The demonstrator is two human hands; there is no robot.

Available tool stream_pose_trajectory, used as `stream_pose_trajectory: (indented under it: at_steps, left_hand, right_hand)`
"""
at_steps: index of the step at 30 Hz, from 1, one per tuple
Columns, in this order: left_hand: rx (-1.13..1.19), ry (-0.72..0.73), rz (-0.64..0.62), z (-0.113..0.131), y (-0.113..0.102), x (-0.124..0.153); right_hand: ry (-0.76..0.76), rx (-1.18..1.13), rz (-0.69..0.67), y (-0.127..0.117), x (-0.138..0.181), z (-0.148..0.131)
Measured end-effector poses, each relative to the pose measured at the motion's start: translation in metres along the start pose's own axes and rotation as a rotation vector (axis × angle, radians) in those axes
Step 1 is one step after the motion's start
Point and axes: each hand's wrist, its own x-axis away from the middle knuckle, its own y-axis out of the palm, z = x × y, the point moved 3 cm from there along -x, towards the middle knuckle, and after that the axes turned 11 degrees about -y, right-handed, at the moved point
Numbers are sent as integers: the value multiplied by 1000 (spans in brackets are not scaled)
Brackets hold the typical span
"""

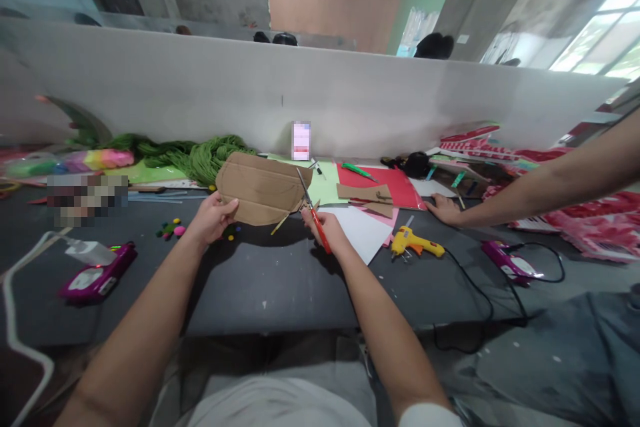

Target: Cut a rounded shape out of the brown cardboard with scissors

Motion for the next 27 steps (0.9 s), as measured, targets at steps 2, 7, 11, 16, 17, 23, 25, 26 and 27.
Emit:
stream_pose_trajectory:
  at_steps: [2, 7, 11, 16, 17, 23, 25, 26, 27]
  left_hand:
    - [-4, 7, -7, 0, 0, -1]
    - [-17, 13, -9, -3, 1, -1]
    - [-24, 5, -38, -6, 5, -1]
    - [-40, 3, -26, -6, 4, -1]
    - [-39, 1, -23, -5, 4, -1]
    - [-39, -23, -11, -5, 4, 0]
    - [-39, -26, -9, -4, 4, 1]
    - [-37, -27, -10, -3, 4, 2]
    - [-35, -29, -11, -2, 4, 2]
  right_hand:
    - [-35, 2, -13, 0, 0, -2]
    - [-24, -39, -65, 1, 4, -15]
    - [-5, -59, -84, -1, 6, -25]
    - [-15, 20, -54, -1, 6, -24]
    - [-16, 36, -41, -1, 5, -22]
    - [58, 102, 7, 2, 5, -9]
    - [61, 110, 19, 1, 5, -8]
    - [57, 110, 25, 1, 5, -8]
    - [53, 107, 28, 0, 5, -8]
